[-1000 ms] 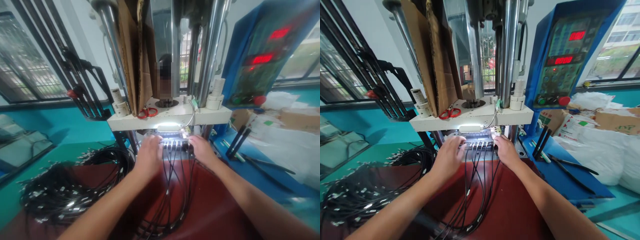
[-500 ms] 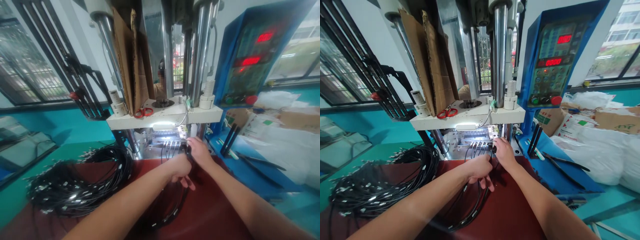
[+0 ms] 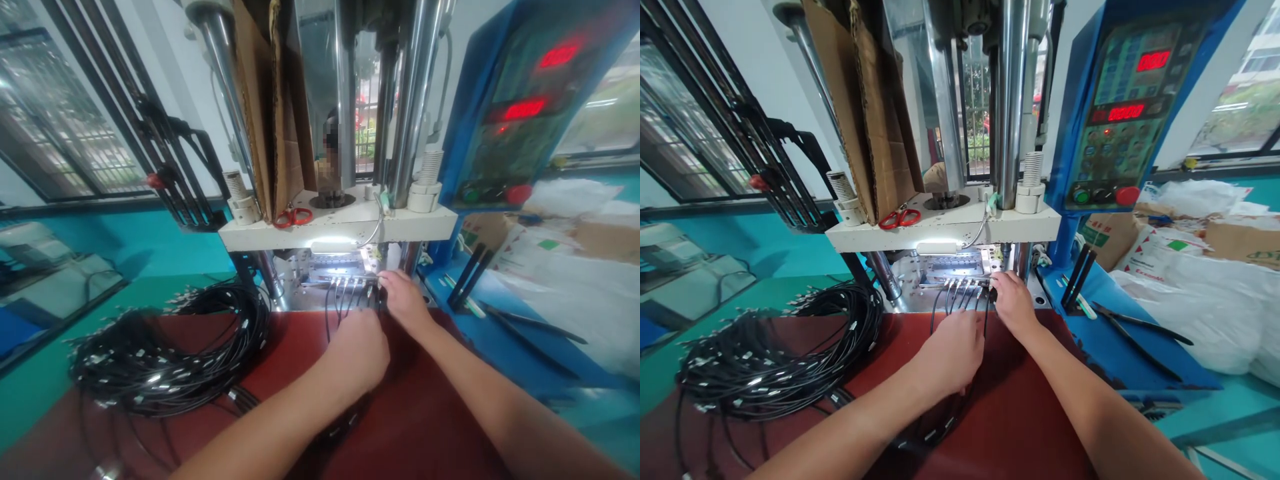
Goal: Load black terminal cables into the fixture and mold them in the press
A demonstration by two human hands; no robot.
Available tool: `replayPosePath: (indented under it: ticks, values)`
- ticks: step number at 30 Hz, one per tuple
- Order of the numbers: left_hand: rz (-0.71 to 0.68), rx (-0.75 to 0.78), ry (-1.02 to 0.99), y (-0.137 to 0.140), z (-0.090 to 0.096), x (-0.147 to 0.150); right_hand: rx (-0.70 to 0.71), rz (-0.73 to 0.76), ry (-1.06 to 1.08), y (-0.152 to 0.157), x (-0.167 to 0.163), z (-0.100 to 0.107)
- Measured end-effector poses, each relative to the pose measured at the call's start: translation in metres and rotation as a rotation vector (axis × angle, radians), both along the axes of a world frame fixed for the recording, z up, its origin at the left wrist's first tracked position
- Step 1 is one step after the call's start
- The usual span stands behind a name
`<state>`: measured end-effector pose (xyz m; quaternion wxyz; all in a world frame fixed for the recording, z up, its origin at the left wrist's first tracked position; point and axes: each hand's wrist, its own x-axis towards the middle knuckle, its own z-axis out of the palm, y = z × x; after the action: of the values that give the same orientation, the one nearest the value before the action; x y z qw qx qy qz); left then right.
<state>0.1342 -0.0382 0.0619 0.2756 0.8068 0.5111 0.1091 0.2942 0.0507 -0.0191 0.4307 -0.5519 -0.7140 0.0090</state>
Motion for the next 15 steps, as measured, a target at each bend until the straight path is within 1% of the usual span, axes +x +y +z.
replayPosePath:
  ticks: [1,2,4,6,8,11,13,15]
  values:
    - [0.029,0.102,0.050,0.001,0.000,0.000,-0.003,0.002,-0.003,0.000,0.000,0.000]
    - [0.082,0.162,0.076,0.002,0.000,-0.001,-0.006,0.006,-0.006,0.000,-0.001,-0.001]
    - [0.174,0.221,0.057,0.009,-0.004,-0.001,-0.011,0.017,-0.012,-0.001,-0.002,0.000]
    - [0.247,0.260,-0.013,0.019,-0.010,-0.003,-0.014,0.022,-0.017,-0.003,-0.003,0.001]
    - [0.295,0.261,-0.103,0.031,-0.015,-0.006,-0.017,0.024,-0.023,-0.004,-0.004,0.002]
    - [0.294,0.202,-0.201,0.049,-0.018,-0.008,-0.016,0.020,-0.031,-0.005,-0.004,0.002]
    - [0.277,0.182,-0.198,0.057,-0.017,-0.008,-0.013,0.015,-0.036,-0.004,-0.004,0.002]
    - [0.283,0.203,-0.157,0.061,-0.015,-0.005,-0.013,0.016,-0.042,-0.003,-0.004,0.001]
